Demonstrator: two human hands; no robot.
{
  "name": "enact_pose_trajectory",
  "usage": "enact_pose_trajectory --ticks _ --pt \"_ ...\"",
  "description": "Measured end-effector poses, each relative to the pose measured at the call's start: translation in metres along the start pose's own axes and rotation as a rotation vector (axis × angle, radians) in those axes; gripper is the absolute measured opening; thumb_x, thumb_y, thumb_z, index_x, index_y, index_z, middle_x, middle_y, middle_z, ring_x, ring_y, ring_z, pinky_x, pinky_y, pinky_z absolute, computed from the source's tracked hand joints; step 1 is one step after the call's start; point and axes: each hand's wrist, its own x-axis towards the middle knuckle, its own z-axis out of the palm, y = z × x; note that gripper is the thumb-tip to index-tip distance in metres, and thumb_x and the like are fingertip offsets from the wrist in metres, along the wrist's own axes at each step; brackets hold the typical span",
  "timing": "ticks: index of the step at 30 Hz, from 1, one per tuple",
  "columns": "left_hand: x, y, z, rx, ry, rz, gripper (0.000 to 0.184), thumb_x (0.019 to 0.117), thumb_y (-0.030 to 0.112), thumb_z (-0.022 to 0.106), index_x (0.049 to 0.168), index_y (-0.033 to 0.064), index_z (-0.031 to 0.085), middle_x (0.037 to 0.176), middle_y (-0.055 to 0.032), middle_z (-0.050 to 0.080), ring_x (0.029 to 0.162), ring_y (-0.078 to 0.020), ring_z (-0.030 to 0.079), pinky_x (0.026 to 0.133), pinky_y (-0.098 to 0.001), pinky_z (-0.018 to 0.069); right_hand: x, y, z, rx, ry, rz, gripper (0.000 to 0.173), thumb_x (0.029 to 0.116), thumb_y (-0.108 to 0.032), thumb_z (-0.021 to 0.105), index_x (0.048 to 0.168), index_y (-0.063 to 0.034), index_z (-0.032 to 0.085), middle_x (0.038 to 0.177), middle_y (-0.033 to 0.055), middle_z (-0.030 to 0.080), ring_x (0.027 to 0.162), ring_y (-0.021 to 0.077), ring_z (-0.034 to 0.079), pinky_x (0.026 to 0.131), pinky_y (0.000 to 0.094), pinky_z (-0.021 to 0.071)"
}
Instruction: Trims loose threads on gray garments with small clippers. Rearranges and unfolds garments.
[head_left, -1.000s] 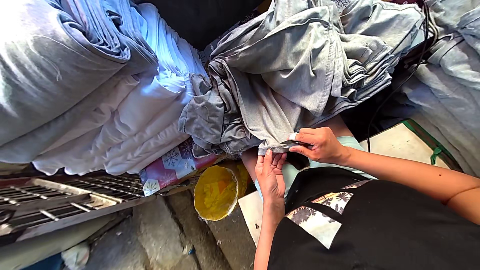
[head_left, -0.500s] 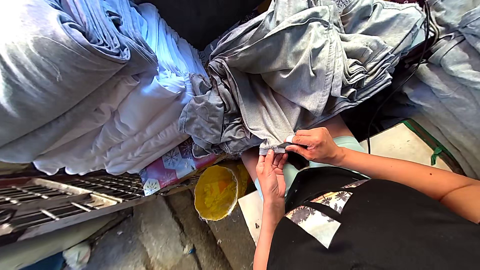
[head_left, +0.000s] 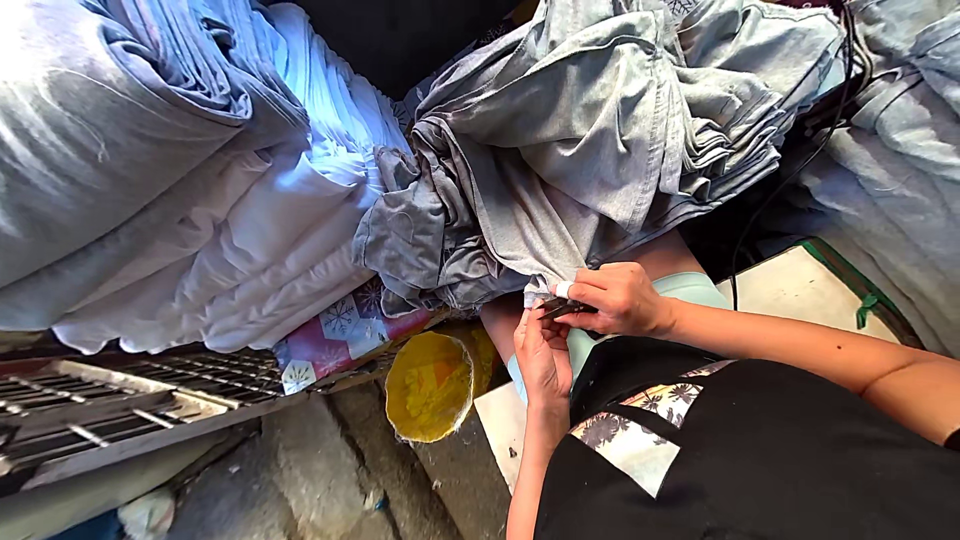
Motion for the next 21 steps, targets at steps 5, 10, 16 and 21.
enact_pose_trajectory --ticks 5,10,16,21 --pt "0.002 0.003 0.0 0.0 0.019 -0.06 0.033 0.1116 0.016 0.032 0.102 0.0013 0.06 0.084 -0.0099 0.073 0.075 -0.016 0.073 0.072 -0.0296 0.0617 -0.012 -0.003 -0.002 0.098 -0.066 -0.082 0.018 0.09 -0.021 0.067 0.083 -0.0049 0.069 0.063 0.0043 0.058 0.052 0.0154 0.054 0.045 0.0294 0.0391" --pt "0.001 0.007 0.002 -0.052 0.02 -0.034 0.027 0.1109 0.012 0.033 0.112 0.001 0.057 0.092 -0.0122 0.073 0.084 -0.0202 0.075 0.083 -0.035 0.0623 -0.013 -0.008 -0.019 0.316 -0.107 0.231 0.036 0.0909 -0.037 0.072 0.089 -0.0008 0.069 0.067 0.0054 0.062 0.056 0.0111 0.054 0.05 0.0282 0.0445" --pt "-0.004 0.007 0.009 -0.035 0.041 -0.034 0.024 0.1106 0.008 0.033 0.11 0.0017 0.056 0.089 -0.0104 0.073 0.079 -0.0178 0.075 0.079 -0.0314 0.0632 -0.006 0.001 -0.014 0.222 0.003 0.303 0.022 0.0827 -0.018 0.078 0.088 0.0018 0.07 0.078 0.0089 0.063 0.063 0.0131 0.059 0.053 0.0271 0.0486" --pt "0.0 0.004 0.007 -0.041 0.046 -0.021 0.025 0.1117 0.011 0.03 0.112 0.0025 0.054 0.088 -0.0102 0.073 0.077 -0.0181 0.074 0.076 -0.0322 0.0632 -0.016 -0.005 -0.009 0.312 0.0 0.115 0.015 0.0843 -0.013 0.069 0.081 0.0011 0.068 0.066 0.0073 0.059 0.055 0.0117 0.054 0.049 0.025 0.0419"
